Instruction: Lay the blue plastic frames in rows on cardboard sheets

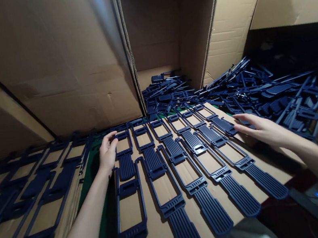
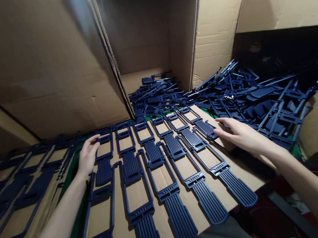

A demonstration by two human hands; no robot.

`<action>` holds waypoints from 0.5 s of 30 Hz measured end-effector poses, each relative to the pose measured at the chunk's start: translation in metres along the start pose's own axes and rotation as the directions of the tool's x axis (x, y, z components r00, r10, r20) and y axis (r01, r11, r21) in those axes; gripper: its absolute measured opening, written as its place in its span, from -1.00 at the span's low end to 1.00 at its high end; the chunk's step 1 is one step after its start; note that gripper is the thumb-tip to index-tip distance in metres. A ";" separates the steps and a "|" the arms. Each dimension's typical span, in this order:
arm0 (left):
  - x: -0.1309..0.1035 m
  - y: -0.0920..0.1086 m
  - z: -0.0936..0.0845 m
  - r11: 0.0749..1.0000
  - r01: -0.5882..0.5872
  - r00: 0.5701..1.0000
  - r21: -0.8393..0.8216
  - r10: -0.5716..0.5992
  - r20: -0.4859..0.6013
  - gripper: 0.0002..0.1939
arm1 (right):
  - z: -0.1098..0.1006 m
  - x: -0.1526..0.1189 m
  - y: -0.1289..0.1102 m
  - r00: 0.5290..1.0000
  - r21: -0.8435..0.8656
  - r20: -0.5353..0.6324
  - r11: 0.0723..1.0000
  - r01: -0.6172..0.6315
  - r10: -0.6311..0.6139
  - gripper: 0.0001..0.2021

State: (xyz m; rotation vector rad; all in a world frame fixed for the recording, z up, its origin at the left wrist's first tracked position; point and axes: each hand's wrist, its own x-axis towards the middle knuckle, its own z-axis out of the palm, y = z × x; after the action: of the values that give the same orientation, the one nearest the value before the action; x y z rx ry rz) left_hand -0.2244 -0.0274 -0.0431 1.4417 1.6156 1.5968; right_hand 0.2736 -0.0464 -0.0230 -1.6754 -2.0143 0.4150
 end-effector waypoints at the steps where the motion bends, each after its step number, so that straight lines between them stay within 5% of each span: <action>1: 0.000 0.000 0.000 1.000 -0.001 1.000 0.008 0.001 -0.004 -0.59 | -0.001 -0.001 0.005 0.998 0.050 -0.005 0.997 -0.054 0.055 -0.44; 8: -0.002 -0.001 -0.001 0.999 -0.021 1.000 0.027 0.021 -0.016 -0.60 | 0.000 -0.015 -0.008 0.954 0.510 -0.011 0.823 -0.252 0.299 -0.60; 15: 0.001 -0.003 -0.002 0.995 -0.047 0.997 0.085 0.052 -0.064 -0.60 | 0.006 -0.014 0.000 0.957 0.675 0.060 0.695 -0.249 0.284 -0.64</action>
State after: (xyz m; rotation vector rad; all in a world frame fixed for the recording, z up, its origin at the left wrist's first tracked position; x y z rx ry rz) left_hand -0.2276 -0.0266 -0.0446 1.4959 1.7150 1.6387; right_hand 0.2723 -0.0594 -0.0303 -1.4557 -1.3109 1.0601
